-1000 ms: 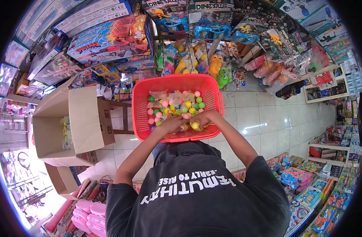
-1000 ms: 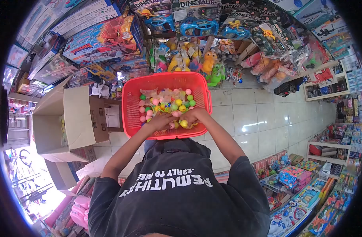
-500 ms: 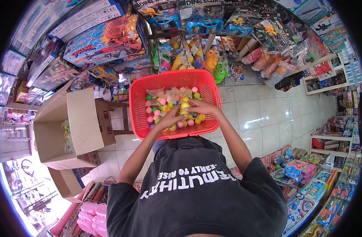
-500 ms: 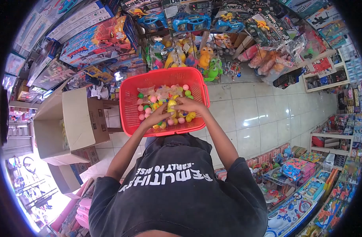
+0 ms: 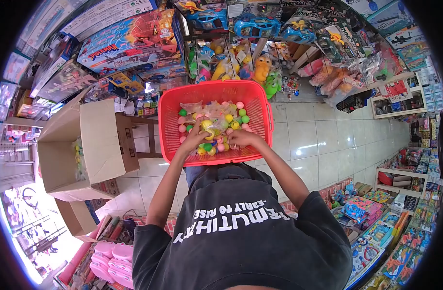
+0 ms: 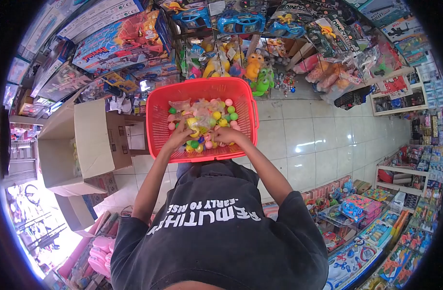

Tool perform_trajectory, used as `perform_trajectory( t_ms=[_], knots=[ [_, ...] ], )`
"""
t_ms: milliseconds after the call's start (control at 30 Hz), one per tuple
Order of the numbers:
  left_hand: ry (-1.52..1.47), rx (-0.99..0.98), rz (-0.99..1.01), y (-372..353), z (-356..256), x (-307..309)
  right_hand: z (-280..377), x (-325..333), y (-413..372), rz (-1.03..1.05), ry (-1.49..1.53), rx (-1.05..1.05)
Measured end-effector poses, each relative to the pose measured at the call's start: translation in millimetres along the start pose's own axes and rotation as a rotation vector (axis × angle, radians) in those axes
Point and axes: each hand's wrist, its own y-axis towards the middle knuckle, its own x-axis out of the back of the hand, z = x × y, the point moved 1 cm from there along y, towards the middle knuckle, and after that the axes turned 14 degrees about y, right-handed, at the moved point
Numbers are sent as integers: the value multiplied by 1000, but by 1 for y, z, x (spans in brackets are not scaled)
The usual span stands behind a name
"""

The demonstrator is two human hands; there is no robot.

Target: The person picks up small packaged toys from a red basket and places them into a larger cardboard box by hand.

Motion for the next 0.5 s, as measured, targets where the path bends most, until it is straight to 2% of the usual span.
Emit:
perform_trajectory(
  t_ms=[33,100,133,267,500],
  knots=[
    [-28,-54,-40,1,0,0,-3,-3,9,1,-4,-4],
    [-41,-44,-60,1,-1,0,-22,-6,39,-47,-487,-166],
    [-48,-31,-79,1,-4,0,-55,0,65,-21,-719,59],
    [10,6,-150,-2,-13,-3,-55,-8,68,-36,-616,58],
    [201,-54,-187,11,6,5,-60,-5,76,7,-249,-293]
  ],
)
